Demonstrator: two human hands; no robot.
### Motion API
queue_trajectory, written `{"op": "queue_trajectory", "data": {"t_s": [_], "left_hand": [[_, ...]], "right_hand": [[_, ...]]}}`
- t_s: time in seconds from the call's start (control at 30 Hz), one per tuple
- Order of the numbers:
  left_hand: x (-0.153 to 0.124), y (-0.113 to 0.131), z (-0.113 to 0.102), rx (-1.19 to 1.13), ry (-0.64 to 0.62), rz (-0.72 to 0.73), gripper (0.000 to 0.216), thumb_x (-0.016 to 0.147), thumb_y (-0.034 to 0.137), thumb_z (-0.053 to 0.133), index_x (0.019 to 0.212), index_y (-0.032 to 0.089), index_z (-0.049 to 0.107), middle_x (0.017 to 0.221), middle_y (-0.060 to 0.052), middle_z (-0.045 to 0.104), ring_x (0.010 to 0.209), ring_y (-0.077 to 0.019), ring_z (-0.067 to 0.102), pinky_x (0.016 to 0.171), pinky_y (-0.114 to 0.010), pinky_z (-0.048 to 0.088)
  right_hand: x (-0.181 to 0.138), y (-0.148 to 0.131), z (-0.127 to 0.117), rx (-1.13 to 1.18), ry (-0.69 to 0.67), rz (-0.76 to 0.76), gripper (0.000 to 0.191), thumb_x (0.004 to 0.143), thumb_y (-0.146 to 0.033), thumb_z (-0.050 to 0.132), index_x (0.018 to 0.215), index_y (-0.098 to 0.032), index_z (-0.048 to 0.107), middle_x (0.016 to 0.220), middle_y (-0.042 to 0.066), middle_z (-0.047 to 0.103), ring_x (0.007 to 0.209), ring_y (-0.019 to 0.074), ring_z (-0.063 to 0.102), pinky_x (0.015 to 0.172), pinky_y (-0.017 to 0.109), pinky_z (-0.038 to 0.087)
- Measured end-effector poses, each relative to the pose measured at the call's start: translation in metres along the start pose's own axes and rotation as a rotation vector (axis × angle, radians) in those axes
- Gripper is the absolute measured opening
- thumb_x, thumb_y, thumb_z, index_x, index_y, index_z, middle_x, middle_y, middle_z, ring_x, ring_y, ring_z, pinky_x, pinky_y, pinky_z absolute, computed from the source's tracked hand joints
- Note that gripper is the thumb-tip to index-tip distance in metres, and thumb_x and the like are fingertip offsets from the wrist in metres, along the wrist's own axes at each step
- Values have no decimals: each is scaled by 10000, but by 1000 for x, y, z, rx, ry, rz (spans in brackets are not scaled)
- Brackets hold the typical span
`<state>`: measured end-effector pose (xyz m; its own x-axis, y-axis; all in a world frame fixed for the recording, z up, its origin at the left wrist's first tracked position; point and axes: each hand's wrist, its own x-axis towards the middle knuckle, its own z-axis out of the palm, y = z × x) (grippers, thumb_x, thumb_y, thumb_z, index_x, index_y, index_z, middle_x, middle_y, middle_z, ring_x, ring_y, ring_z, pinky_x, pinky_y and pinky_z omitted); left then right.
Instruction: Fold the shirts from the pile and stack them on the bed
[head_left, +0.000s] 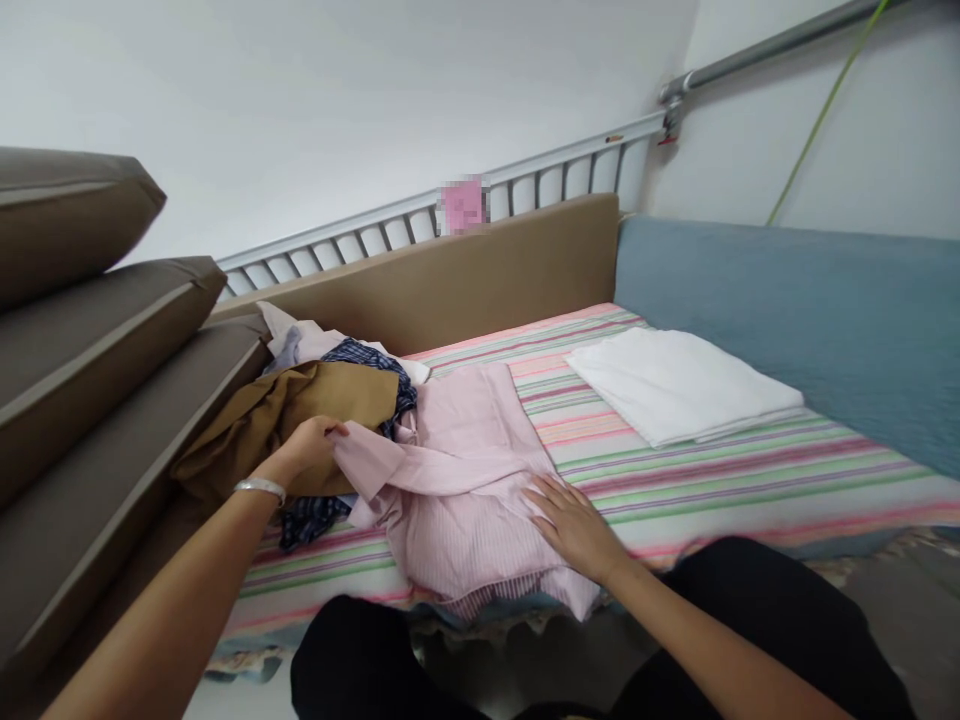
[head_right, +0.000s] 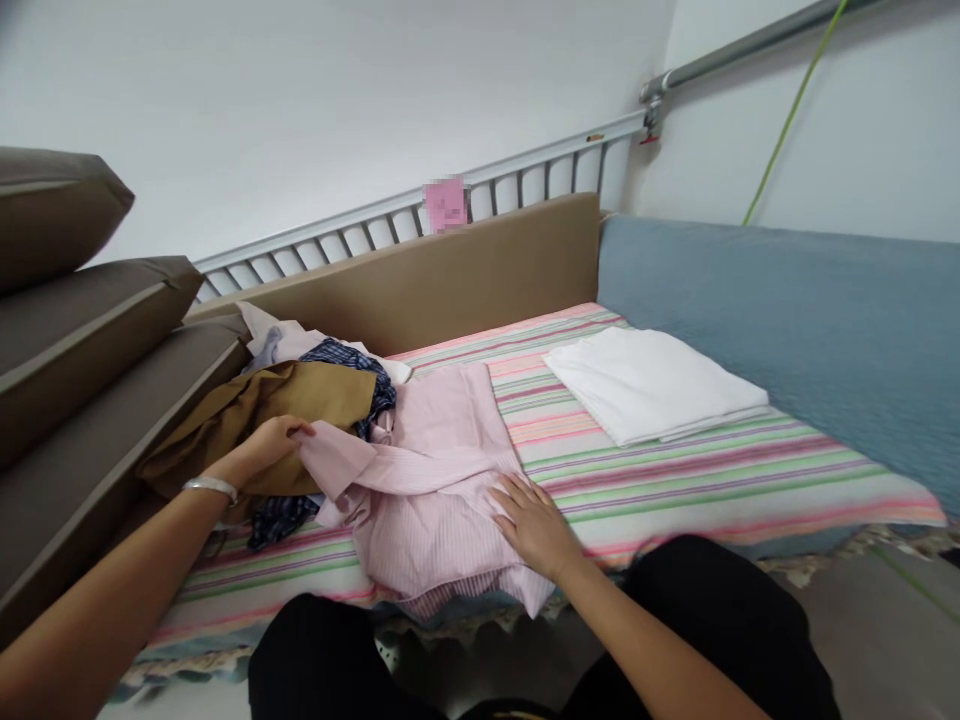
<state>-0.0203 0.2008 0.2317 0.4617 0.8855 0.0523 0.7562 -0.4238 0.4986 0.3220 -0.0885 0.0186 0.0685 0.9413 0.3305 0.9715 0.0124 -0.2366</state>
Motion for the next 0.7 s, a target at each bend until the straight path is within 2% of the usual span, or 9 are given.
{"op": "queue_trajectory", "data": {"t_s": [0.13, 0.23, 0.3, 0.4, 0.47, 0.53, 0.6, 0.7], "left_hand": [[-13, -29, 18, -2, 12, -62, 228, 491, 142, 520, 638, 180, 690, 653, -40, 685, 681, -220, 604, 750, -334, 471], [-23, -50, 30, 2, 14, -86, 178, 504, 156, 514, 591, 185, 666, 625, -36, 681, 679, -215, 614, 742, -330, 485], [-30, -60, 35, 12, 0, -71, 249, 495, 126, 514, 664, 179, 689, 736, -53, 710, 765, -224, 630, 795, -334, 482], [-41, -73, 39, 38, -45, -14, 508, 463, 35, 497, 899, 186, 710, 1041, -84, 690, 1010, -243, 595, 946, -344, 415], [-47, -82, 45, 131, -72, 28, 704, 470, -16, 466, 1104, 229, 648, 1264, -82, 582, 1161, -249, 512, 1018, -364, 347], [-52, -91, 54, 277, -73, 71, 801, 516, -34, 438, 1244, 282, 544, 1388, -64, 467, 1215, -249, 462, 1033, -393, 323], [-52, -99, 64, 351, -28, 98, 734, 591, -10, 423, 1254, 282, 533, 1347, -67, 499, 1174, -241, 489, 1014, -397, 343], [-44, -104, 69, 278, 43, 101, 452, 689, 102, 424, 1054, 206, 669, 1064, -95, 644, 1020, -229, 570, 967, -353, 395]], "right_hand": [[1, 0, -1, -18, -11, 4, 448, 920, -444, 353, 1324, -290, 470, 1429, 37, 407, 1329, 224, 336, 1068, 439, 292], [1, 0, 0, -23, -4, 1, 454, 919, -455, 350, 1324, -289, 470, 1425, 40, 412, 1323, 226, 345, 1060, 439, 302], [1, 1, 1, -25, 6, 0, 452, 920, -454, 350, 1324, -290, 471, 1424, 41, 414, 1320, 227, 351, 1057, 440, 306], [1, 1, 1, -22, 11, -1, 445, 918, -447, 359, 1324, -300, 469, 1423, 39, 415, 1317, 228, 357, 1054, 442, 311], [1, 1, 1, -21, 5, 0, 443, 919, -441, 360, 1329, -307, 462, 1426, 35, 411, 1318, 227, 355, 1053, 442, 312], [1, 0, -1, -24, -5, 6, 441, 923, -434, 354, 1333, -308, 455, 1432, 33, 402, 1322, 226, 349, 1054, 441, 312], [1, -1, -2, -24, -15, 12, 442, 926, -431, 347, 1338, -308, 447, 1437, 31, 395, 1325, 226, 343, 1057, 444, 308], [1, -2, -4, -11, -14, 15, 439, 927, -427, 346, 1340, -315, 442, 1439, 22, 393, 1332, 221, 332, 1070, 445, 291]]}}
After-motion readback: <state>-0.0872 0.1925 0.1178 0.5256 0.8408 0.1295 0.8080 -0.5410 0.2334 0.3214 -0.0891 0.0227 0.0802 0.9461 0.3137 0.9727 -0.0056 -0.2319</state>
